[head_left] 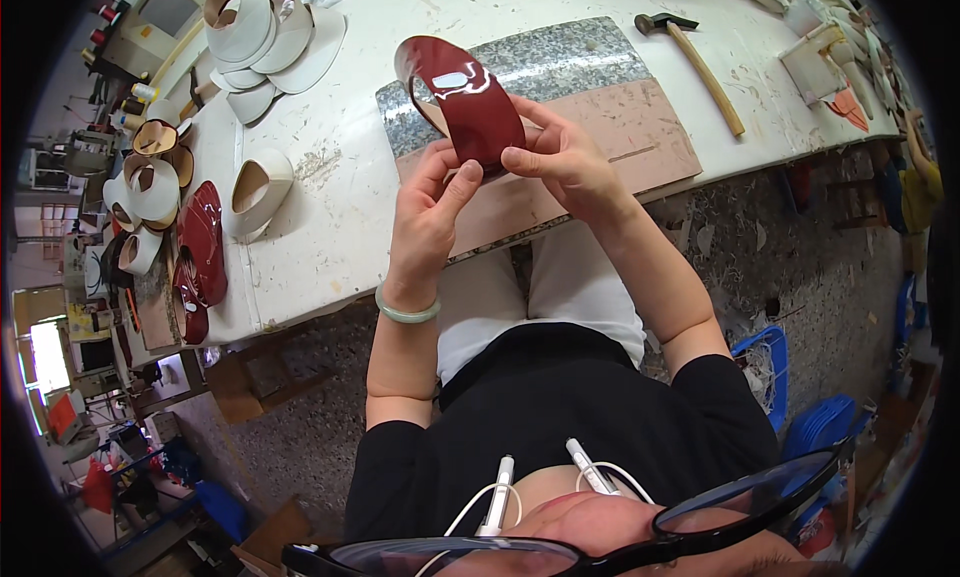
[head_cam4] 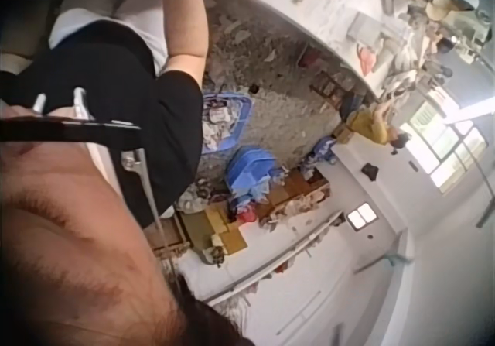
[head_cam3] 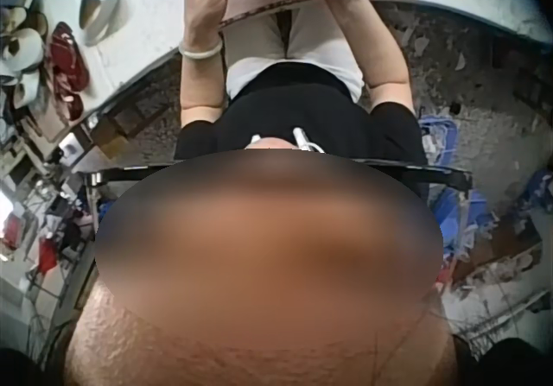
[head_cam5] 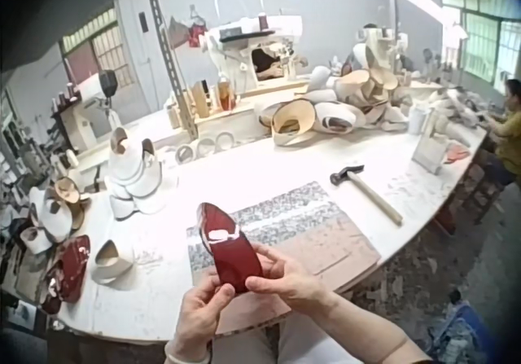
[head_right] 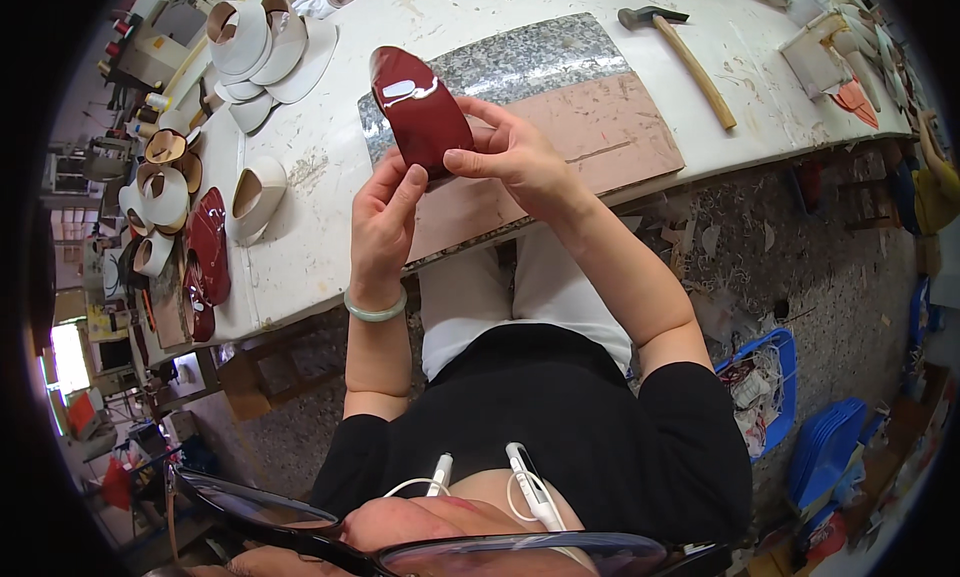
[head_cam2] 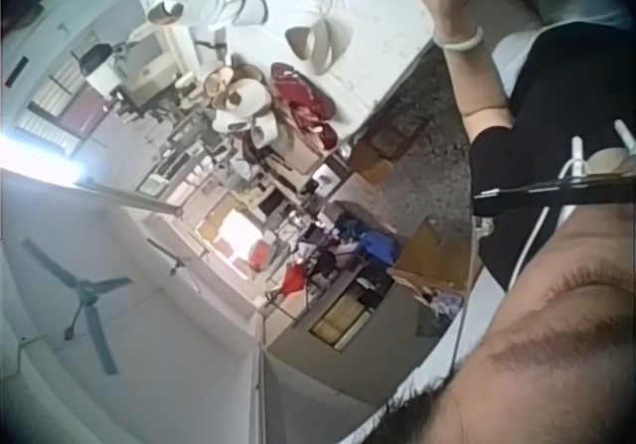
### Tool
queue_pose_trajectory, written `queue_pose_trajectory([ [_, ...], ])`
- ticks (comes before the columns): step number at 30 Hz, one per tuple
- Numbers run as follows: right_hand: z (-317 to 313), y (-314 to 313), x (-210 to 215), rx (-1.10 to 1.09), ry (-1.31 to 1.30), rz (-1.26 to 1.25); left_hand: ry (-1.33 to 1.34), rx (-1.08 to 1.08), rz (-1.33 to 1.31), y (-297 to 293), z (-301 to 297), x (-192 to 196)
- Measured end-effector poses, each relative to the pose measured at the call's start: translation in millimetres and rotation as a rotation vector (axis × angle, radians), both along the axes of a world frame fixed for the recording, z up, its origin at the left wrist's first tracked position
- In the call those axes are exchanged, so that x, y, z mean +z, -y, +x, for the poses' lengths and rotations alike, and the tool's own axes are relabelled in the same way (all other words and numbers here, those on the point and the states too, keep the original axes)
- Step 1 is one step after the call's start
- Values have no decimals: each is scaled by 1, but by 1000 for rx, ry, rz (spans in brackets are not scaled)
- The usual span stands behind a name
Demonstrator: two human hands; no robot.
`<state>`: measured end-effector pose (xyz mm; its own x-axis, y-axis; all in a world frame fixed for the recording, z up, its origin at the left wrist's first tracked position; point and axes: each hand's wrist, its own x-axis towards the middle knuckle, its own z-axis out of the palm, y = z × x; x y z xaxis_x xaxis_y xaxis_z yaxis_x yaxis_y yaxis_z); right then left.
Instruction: The person aligns and presses shoe upper pieces together by hand, taps the assembled components with a hammer, and folds and shapes shoe parts by hand.
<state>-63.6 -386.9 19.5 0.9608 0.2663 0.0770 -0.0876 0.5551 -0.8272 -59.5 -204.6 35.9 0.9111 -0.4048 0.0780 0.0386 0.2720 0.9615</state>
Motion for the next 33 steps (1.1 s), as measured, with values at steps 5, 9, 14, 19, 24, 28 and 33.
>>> queue_pose_trajectory([
  [5,-1,-5,6,-4,32,-35,115,86,111,3,-5,-2],
  [9,-4,-10,10,-68,168,-108,265,212,229,6,-7,-2],
  [14,-7,-21,20,-147,39,63,323,252,162,13,-7,2],
  [19,0,-16,32,-86,12,139,298,221,10,7,-9,17],
  [24,-1,-12,63,-158,206,-104,22,12,-278,2,-5,52],
  [28,3,-24,70,-171,292,-239,-76,71,-323,6,-3,49],
  [33,13,-25,51,-63,135,-29,-69,208,-406,13,6,38],
])
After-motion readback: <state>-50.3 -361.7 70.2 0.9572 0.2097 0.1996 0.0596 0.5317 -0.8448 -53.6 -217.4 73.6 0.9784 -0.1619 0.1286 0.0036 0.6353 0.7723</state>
